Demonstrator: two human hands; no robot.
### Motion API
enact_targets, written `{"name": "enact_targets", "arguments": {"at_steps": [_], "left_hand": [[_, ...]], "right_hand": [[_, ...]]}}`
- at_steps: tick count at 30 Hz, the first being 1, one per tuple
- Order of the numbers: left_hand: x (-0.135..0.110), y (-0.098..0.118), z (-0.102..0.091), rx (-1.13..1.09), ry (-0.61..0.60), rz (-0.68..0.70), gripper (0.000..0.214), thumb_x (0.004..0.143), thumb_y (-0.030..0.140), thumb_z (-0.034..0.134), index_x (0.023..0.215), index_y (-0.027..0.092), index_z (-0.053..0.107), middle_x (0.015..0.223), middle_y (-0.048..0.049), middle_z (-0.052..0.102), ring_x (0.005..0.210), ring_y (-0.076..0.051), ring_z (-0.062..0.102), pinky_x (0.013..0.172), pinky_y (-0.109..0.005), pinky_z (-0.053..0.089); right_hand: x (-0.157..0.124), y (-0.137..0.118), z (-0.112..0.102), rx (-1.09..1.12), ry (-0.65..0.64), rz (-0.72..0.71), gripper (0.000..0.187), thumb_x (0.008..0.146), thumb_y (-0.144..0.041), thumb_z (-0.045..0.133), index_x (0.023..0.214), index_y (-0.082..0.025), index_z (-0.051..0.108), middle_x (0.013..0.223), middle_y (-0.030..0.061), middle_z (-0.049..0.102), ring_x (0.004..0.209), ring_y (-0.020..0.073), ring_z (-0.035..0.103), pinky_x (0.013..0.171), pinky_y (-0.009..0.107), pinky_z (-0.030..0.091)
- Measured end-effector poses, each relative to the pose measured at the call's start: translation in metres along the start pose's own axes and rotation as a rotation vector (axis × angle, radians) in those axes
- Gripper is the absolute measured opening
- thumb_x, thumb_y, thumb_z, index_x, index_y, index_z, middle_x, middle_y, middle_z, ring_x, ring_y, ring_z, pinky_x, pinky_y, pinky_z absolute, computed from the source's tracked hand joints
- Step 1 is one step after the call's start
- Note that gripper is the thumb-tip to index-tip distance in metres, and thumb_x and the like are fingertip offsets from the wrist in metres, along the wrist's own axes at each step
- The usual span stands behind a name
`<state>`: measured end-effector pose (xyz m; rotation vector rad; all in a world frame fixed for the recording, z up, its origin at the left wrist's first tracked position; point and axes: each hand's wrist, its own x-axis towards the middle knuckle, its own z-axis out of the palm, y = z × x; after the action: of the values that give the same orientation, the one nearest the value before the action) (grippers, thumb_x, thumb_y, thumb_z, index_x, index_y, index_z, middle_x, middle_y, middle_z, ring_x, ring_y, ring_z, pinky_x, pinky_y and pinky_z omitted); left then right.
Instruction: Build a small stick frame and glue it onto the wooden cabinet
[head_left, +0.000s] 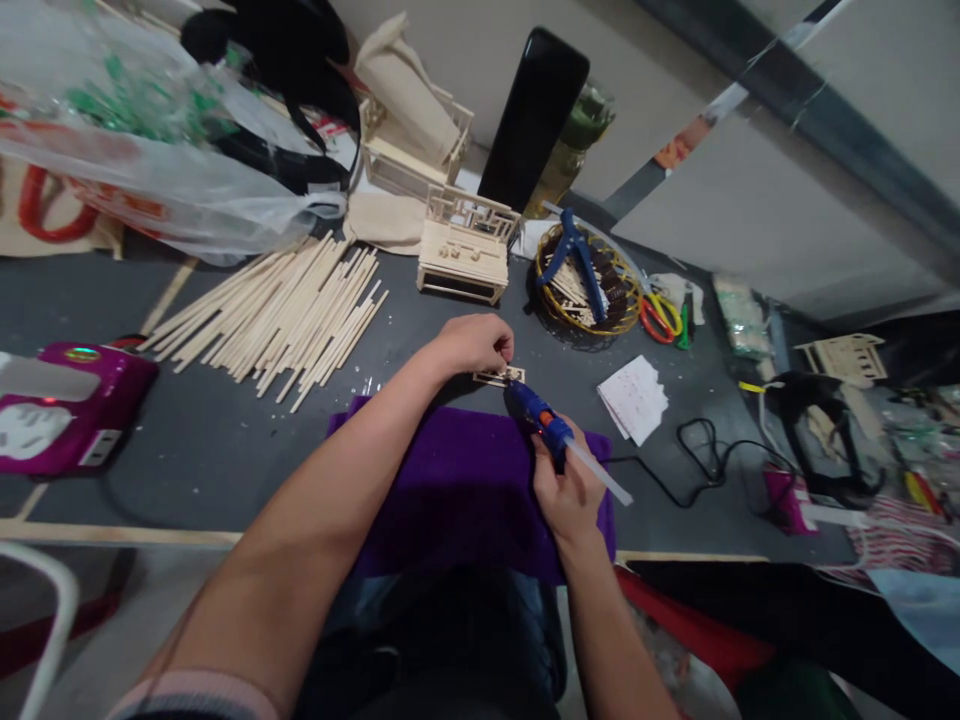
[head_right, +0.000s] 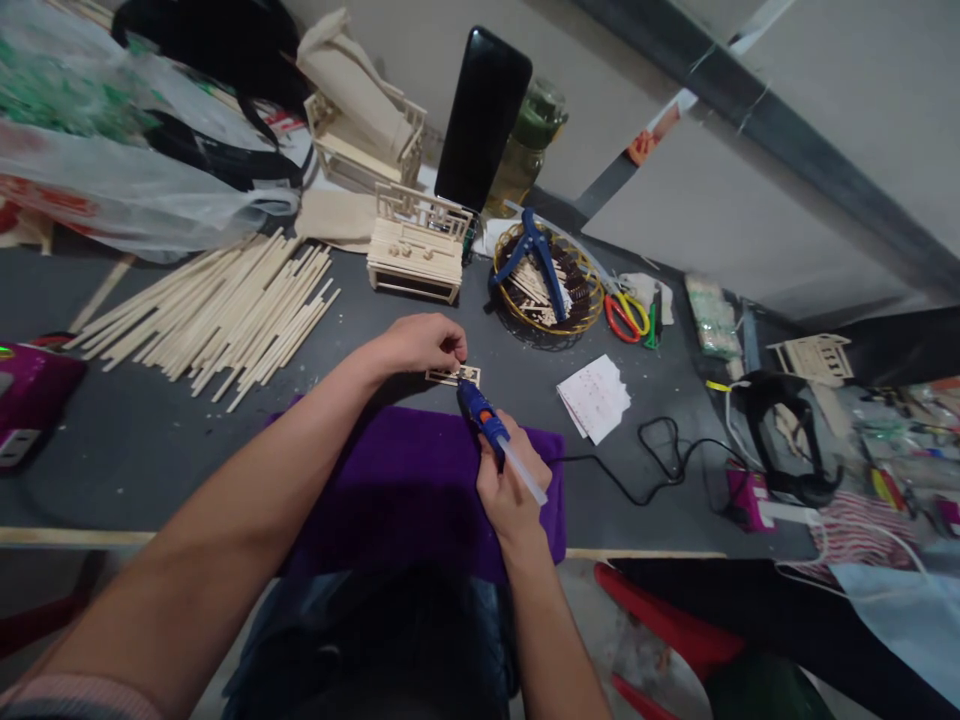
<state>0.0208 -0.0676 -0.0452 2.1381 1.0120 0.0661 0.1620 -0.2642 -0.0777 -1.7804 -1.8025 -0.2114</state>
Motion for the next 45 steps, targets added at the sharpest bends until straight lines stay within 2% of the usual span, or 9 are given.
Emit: {"name": "enact_targets", "arguments": {"at_steps": [16,23,29,45], "left_hand": [[-0.0012,0.0004,-0.0004,0.0,0.015,-0.011,0.023,0.067,0.022,0.064,0.088,0.024,0.073,0.083,0.0003,0.072,0.074,-0.015,0.062,0.062,-0.023,0.038],[-0.0006,-0.004,0.0004,-0.059,0.017,-0.02,0.019,0.066,0.022,0.067,0.084,0.022,0.072,0.079,0.0007,0.071,0.071,-0.014,0.061,0.062,-0.024,0.037],[-0.0015,-0.0013,-0.0002,-0.023,0.03,-0.025,0.014,0.066,0.021,0.063,0.077,0.021,0.072,0.075,0.0,0.071,0.067,-0.013,0.06,0.058,-0.024,0.035],[-0.0007,-0.0049,-0.001,-0.09,-0.005,0.002,0.016,0.065,0.023,0.064,0.079,0.019,0.072,0.073,-0.0009,0.071,0.067,-0.014,0.062,0.058,-0.024,0.037]], "right_hand": [[-0.004,0.0047,0.0015,0.053,0.027,0.035,0.025,0.09,-0.025,0.054,0.112,-0.018,0.063,0.103,0.0117,0.072,0.093,0.0228,0.07,0.081,0.034,0.058],[-0.0048,0.0045,0.0025,0.038,0.06,0.046,0.022,0.089,-0.024,0.057,0.109,-0.016,0.064,0.099,0.0119,0.072,0.091,0.0228,0.071,0.08,0.033,0.058],[-0.0044,0.0047,0.0022,0.027,0.064,0.051,0.024,0.089,-0.025,0.056,0.11,-0.017,0.064,0.1,0.012,0.073,0.091,0.0234,0.071,0.08,0.034,0.059],[-0.0051,0.0055,0.0035,0.016,0.109,0.023,0.022,0.089,-0.024,0.059,0.109,-0.016,0.064,0.099,0.0119,0.073,0.089,0.0229,0.072,0.078,0.033,0.059]]}}
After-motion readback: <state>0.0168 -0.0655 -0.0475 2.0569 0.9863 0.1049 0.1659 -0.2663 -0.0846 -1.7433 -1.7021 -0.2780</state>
